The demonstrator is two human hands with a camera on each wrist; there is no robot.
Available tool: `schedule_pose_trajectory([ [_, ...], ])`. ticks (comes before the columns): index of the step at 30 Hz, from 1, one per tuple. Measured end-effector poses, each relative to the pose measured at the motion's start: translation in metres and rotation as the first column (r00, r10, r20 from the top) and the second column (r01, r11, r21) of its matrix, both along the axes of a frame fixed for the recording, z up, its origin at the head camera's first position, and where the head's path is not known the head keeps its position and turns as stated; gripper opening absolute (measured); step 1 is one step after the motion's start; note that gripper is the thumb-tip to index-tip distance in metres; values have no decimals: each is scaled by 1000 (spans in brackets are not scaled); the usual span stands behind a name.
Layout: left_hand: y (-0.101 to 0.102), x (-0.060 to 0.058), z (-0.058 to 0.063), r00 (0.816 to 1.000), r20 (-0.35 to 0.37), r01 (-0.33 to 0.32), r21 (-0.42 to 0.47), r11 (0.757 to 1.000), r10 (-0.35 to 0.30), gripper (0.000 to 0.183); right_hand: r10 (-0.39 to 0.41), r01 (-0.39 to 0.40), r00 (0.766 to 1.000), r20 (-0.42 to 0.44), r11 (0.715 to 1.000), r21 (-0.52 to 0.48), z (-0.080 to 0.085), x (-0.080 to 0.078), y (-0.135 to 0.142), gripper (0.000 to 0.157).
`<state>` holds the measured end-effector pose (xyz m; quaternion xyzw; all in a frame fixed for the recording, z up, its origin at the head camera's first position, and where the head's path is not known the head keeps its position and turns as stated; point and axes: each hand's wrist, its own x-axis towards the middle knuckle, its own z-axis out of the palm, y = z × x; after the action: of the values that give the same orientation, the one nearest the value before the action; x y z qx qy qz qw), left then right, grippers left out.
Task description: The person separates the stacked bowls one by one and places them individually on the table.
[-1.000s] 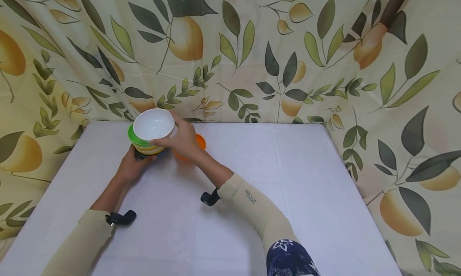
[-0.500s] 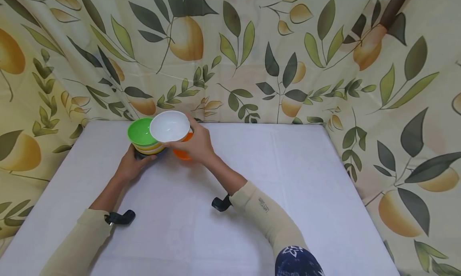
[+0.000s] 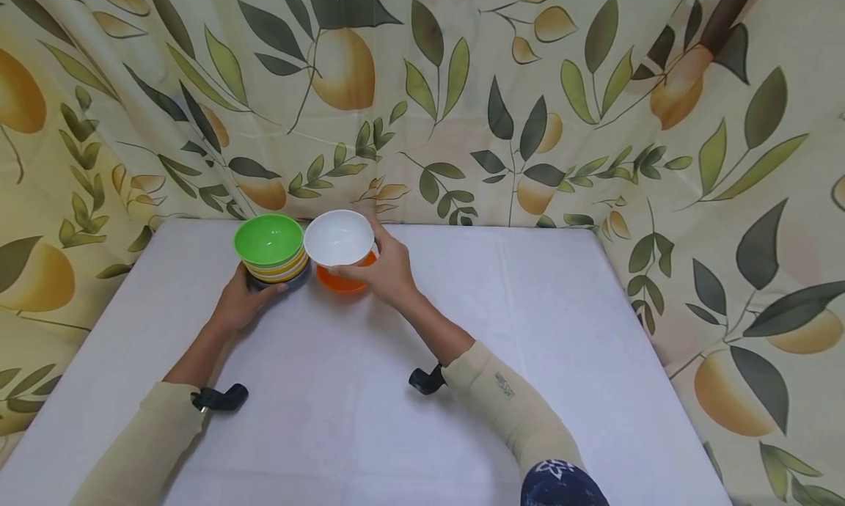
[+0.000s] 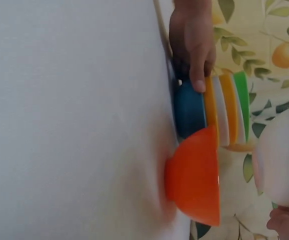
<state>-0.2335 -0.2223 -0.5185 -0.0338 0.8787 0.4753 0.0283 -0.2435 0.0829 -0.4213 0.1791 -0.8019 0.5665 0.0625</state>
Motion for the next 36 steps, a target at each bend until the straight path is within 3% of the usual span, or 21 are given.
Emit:
schedule_pose_trajectory([
  [10,4,2,2,1000,15,-16,-1,1000,16,116,-47,47,999,5,998,-39,-11,4,28,90],
  [18,4,2,2,999,-33,2,15,1000,-1,114,-115,117,993,23,992,-56,-21,5,50,91],
  [25,4,2,2,1000,2,-11,6,1000,11,117,-180,185,981,68,981,-63,-36,4,71,91],
  [36,2,1,2,1000,-5,-7,-2,1000,7,116,-201,206,974,100,978,-41,-58,3,90,91],
])
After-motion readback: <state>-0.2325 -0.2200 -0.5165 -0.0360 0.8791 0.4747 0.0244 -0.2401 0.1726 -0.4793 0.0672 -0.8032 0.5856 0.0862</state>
